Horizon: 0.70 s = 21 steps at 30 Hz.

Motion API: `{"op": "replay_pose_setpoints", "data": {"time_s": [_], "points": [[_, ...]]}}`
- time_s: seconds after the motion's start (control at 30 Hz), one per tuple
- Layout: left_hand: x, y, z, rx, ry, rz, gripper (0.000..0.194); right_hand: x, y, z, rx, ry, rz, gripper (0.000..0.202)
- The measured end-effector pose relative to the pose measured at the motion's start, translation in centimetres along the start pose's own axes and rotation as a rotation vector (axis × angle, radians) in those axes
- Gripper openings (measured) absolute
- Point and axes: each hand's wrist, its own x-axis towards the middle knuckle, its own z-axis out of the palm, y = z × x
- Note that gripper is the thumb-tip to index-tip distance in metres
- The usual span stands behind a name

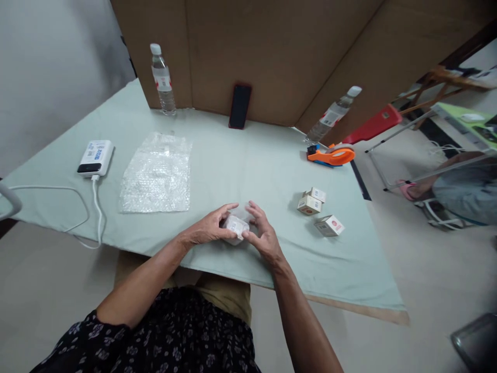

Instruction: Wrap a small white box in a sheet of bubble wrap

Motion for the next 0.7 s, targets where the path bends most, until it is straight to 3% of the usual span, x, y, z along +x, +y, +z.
{"op": "replay_pose_setpoints", "data": {"time_s": [0.1, 0.17, 0.3, 0.5, 0.7], "points": [[0.3, 0.1, 0.2, 0.013, 0.021, -0.018, 0.097, -0.2, 0.4, 0.0, 0.131, 0.02, 0.064, 0.102], [0.3, 0.3, 0.5, 0.035, 0.061, -0.04, 0.098, -0.1, 0.3, -0.1, 0.12, -0.018, 0.117, 0.111], [-0.1, 0.8, 1.0, 0.07, 0.179, -0.04, 0.09, 0.6, -0.4, 0.1, 0.118, -0.005, 0.177, 0.106], [-0.6, 0.4, 0.1, 0.015, 0.1, -0.002, 0.093, 1.4, -0.8, 1.0, 0.286, -0.008, 0.291, 0.102], [-0.1, -0.4, 0.0, -0.087, 0.176, 0.007, 0.088, 2.3, -0.6, 0.3, 0.244, -0.047, 0.302, 0.087]]}}
